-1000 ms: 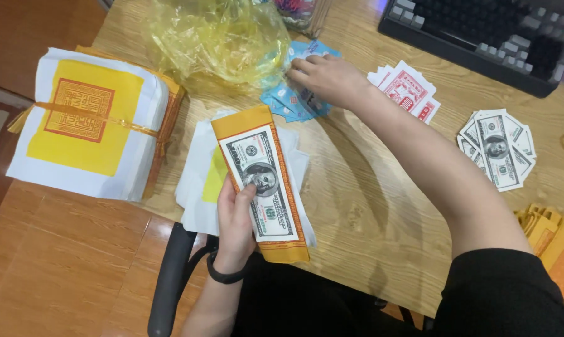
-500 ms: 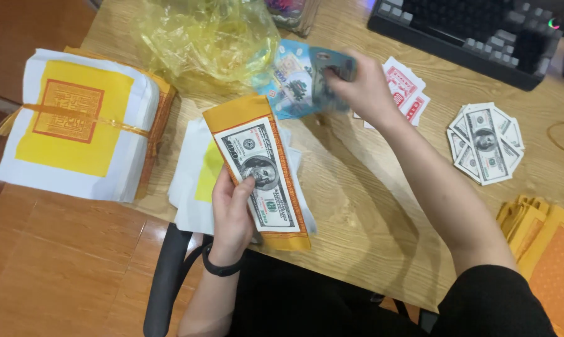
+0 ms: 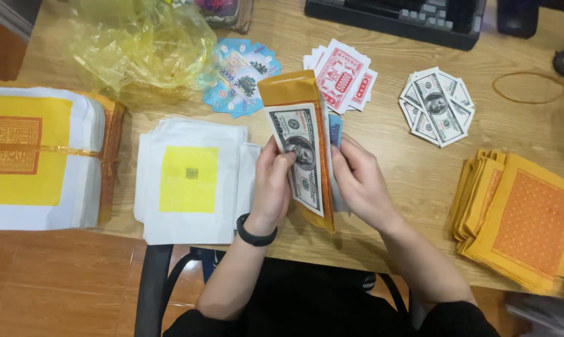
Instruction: The person repeatedly assembles small packets by placing a US $100 bill, a red 500,000 VND note, and a blue 10,000 VND note into yellow patterned envelopes, then securing each with a rubber band. The person works at a wooden desk with stacks of envelopes and loose notes, completing several packets and stacking them on the right side of the table.
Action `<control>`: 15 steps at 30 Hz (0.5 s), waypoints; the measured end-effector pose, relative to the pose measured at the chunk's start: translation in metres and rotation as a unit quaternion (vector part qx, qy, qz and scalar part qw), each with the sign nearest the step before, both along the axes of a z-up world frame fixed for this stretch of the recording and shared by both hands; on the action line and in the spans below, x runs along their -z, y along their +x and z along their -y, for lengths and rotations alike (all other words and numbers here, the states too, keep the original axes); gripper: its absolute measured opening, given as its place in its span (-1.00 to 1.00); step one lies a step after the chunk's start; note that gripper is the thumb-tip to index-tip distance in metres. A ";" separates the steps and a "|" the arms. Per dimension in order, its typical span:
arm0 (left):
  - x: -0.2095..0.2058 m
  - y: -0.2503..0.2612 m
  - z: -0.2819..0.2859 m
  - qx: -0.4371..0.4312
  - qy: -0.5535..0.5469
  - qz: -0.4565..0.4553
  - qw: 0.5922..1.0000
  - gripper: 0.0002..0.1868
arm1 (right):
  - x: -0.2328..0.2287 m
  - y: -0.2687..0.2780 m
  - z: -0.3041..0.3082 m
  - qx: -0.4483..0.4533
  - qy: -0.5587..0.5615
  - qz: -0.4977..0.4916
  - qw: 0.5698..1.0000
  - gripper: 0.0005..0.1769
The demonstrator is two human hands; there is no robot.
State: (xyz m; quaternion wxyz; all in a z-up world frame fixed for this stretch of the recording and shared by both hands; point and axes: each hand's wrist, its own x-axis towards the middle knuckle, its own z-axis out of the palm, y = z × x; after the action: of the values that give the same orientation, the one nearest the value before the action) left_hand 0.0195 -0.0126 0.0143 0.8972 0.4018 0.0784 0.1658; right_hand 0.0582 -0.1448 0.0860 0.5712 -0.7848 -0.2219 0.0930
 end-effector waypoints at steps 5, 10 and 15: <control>0.034 -0.002 -0.006 0.048 0.030 -0.004 0.998 -0.57 | 0.020 0.012 0.011 -0.066 -0.012 0.008 0.998 -0.59; 0.048 -0.020 -0.026 0.047 0.003 -0.046 0.998 -0.58 | 0.019 0.077 0.031 -0.028 -0.050 -0.040 0.998 -0.50; 0.017 -0.026 -0.025 0.020 0.022 -0.063 0.998 -0.58 | 0.066 0.180 0.056 0.001 -0.343 0.147 0.928 -0.66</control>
State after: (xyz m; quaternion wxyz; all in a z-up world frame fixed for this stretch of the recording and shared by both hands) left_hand -0.0069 0.0127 -0.0024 0.8846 0.4327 0.1229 0.1234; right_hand 0.2377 -0.2008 0.0201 0.2283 -0.9379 -0.2568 0.0468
